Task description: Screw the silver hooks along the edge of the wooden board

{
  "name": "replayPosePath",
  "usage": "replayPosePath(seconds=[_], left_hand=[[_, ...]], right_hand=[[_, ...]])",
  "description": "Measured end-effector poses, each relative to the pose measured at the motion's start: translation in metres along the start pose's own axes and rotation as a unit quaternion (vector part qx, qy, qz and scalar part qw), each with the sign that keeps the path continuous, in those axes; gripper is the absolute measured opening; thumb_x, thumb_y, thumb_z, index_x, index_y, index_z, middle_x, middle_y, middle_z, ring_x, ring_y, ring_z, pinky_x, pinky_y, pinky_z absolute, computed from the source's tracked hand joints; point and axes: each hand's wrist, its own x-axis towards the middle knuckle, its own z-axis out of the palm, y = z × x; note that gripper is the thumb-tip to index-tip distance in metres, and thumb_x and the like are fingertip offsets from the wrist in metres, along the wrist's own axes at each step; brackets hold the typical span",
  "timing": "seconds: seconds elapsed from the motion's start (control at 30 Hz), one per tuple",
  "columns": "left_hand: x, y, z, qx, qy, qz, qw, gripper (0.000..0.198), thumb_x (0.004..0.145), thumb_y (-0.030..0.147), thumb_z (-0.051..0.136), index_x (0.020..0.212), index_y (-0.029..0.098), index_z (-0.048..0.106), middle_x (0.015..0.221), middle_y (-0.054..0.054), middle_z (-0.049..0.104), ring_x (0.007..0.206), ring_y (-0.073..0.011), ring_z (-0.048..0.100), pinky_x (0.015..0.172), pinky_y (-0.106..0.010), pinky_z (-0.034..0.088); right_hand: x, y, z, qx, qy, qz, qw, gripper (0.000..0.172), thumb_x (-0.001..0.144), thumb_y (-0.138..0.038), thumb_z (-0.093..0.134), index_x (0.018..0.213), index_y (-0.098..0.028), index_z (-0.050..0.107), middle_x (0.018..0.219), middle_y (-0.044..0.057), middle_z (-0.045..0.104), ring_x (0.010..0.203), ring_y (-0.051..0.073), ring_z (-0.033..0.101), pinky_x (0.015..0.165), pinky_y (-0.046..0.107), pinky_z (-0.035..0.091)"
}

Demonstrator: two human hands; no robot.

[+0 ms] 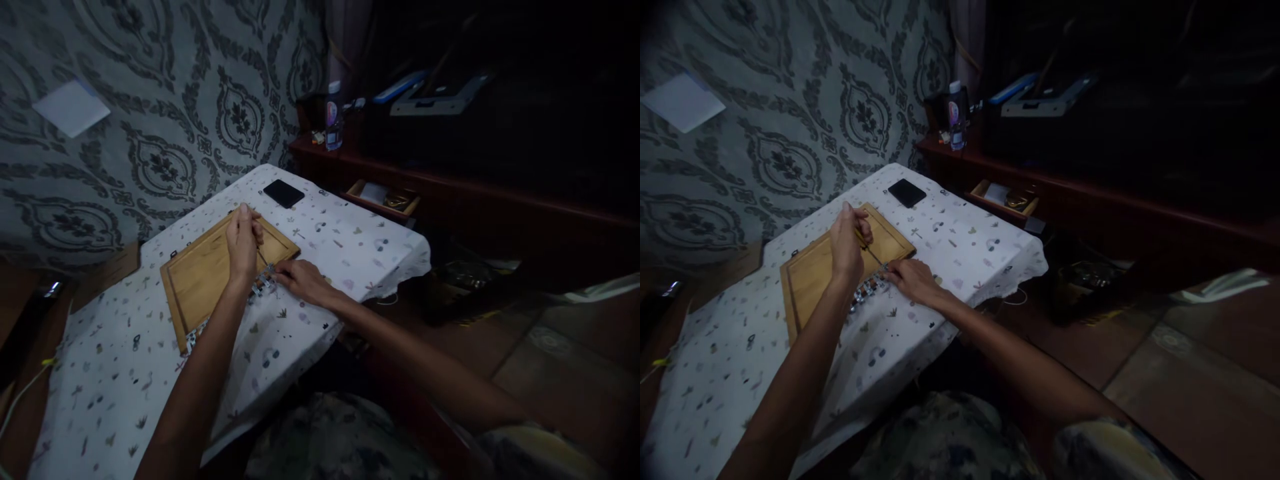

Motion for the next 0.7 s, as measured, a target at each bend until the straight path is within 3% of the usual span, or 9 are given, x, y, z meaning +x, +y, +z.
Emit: replayPosePath(seconds=[0.07,0.13,0.37,0.53,0.7], left_hand=[[0.000,0.001,-0.001,0.024,0.026,0.007,0.999,0.049,0.083,0.067,0.063,0.081,0.018,0.056,0.064,0.003,0.055,0.053,-0.0082,0.049,0.050,-0.019,0.041],[-0.003,0.002,-0.001,0.008,0.056,0.011,0.998,0.048,0.081,0.065,0.067,0.083,0.019,0.053,0.067,0.003,0.056,0.056,-0.0082,0.051,0.053,-0.019,0.044],[-0.009,0.004,0.005,-0.073,0.085,0.009,0.994,0.054,0.076,0.070,0.068,0.074,0.018,0.052,0.050,0.011,0.026,0.041,-0.0047,0.021,0.040,-0.018,0.018],[-0.006,0.003,0.010,-0.065,0.095,0.005,0.993,0.054,0.078,0.068,0.067,0.068,0.019,0.050,0.047,0.010,0.027,0.040,-0.0046,0.021,0.039,-0.019,0.015],[-0.005,0.000,0.011,-0.049,0.071,0.021,0.996,0.053,0.081,0.067,0.066,0.066,0.019,0.050,0.044,0.010,0.028,0.036,-0.0048,0.023,0.037,-0.020,0.016]], right_hand=[[0.000,0.000,0.001,-0.001,0.002,-0.002,1.000,0.024,0.098,-0.036,0.054,0.090,-0.019,0.069,0.082,0.003,0.069,0.078,0.017,0.059,0.067,0.025,0.032],[0.000,0.000,0.001,-0.002,0.003,-0.004,1.000,0.024,0.099,-0.035,0.054,0.088,-0.019,0.069,0.081,0.003,0.069,0.078,0.017,0.059,0.066,0.025,0.032],[-0.001,-0.003,-0.002,0.002,-0.002,-0.006,1.000,0.025,0.099,-0.035,0.053,0.087,-0.019,0.068,0.082,0.003,0.069,0.079,0.017,0.060,0.065,0.025,0.031],[-0.001,-0.002,-0.002,0.008,-0.006,0.001,1.000,0.023,0.098,-0.035,0.055,0.088,-0.020,0.070,0.080,0.003,0.069,0.076,0.016,0.059,0.066,0.025,0.032],[-0.002,-0.003,-0.003,0.016,-0.006,0.005,1.000,0.020,0.097,-0.031,0.056,0.086,-0.020,0.069,0.078,0.002,0.068,0.074,0.016,0.057,0.066,0.025,0.031]])
